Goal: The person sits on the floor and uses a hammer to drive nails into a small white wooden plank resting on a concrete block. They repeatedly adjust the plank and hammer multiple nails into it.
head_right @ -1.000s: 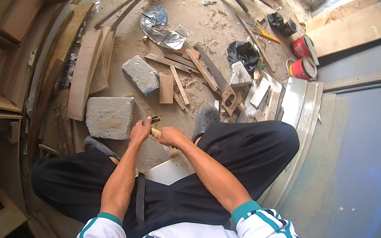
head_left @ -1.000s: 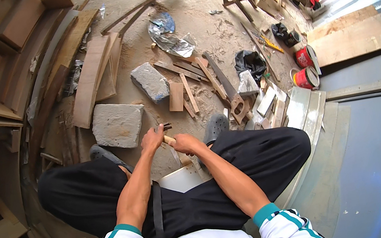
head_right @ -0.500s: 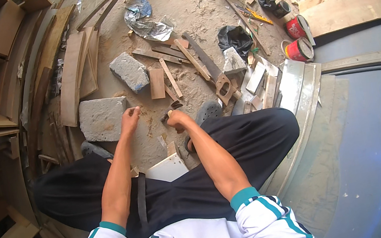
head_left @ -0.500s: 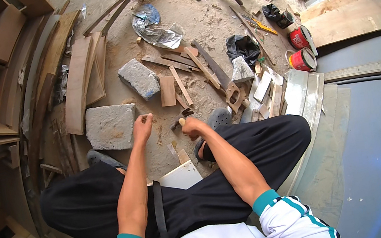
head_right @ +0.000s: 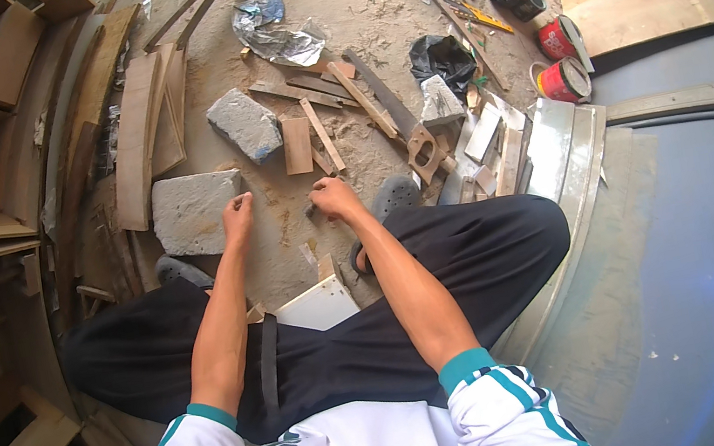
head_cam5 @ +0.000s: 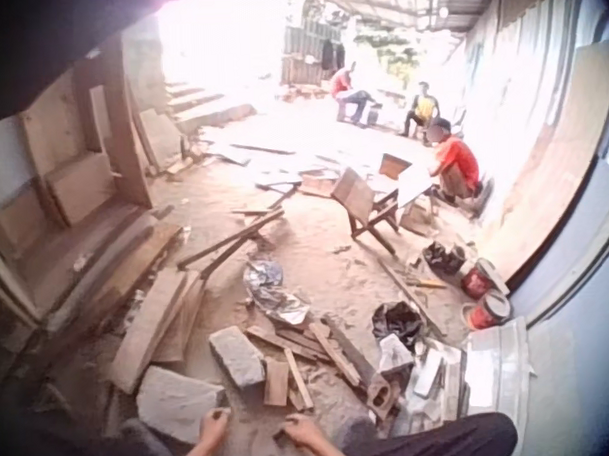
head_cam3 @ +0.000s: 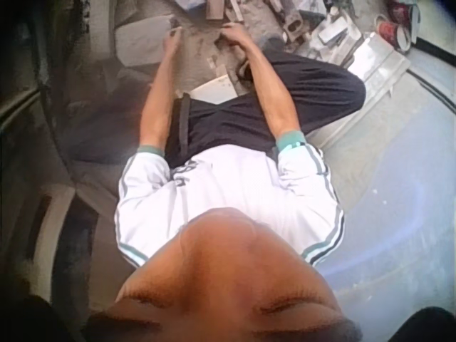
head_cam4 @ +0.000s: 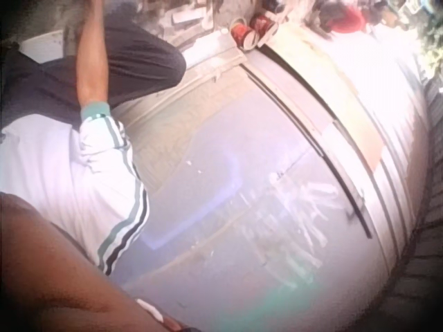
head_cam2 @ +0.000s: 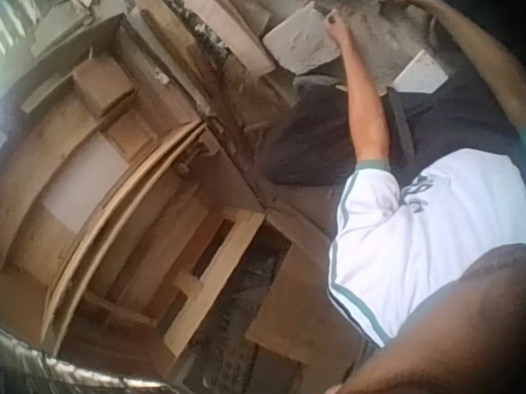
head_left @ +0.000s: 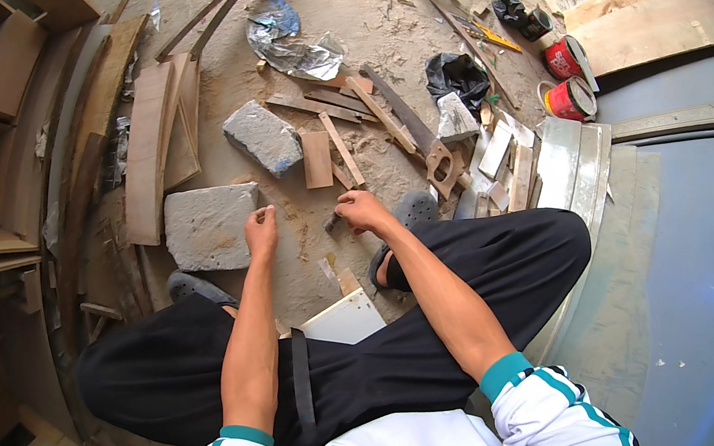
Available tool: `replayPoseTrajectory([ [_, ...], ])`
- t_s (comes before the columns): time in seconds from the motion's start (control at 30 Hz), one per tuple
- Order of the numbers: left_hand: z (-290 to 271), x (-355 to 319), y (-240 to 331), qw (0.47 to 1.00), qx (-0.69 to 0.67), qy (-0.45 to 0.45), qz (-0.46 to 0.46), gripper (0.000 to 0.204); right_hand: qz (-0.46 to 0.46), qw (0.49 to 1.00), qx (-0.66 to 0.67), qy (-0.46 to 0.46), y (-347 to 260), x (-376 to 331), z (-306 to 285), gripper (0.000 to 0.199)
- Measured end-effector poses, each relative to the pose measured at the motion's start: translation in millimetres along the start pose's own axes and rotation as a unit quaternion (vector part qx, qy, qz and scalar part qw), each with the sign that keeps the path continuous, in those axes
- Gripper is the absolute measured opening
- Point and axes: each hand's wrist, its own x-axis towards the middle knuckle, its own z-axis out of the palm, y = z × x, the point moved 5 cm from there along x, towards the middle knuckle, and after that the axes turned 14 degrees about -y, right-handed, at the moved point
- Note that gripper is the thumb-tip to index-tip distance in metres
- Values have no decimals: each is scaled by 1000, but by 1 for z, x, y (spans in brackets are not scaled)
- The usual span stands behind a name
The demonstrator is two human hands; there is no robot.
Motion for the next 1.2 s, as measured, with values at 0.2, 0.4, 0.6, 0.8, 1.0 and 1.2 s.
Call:
replayPoseTrajectory([
  [0.2,-48,-15,-28,986,24,154,-65,49,31,939,-337,62,-29,-6,6,51],
  [0.4,-62,-34,-5,940,319,88,-87,81,60,920,-386,35,-44,-6,6,45],
  [0.6,-69,-37,25,754,642,-136,44,122,48,893,-437,97,-37,5,17,33],
  [0.8,-51,-17,21,594,765,-208,139,129,-27,884,-425,193,-41,-5,18,21],
  [1.0,-33,-2,32,610,749,-226,128,124,-1,886,-413,213,-43,-9,10,30],
  [1.2,-26,4,37,583,761,-252,134,113,-4,891,-398,218,-38,-9,-2,30],
])
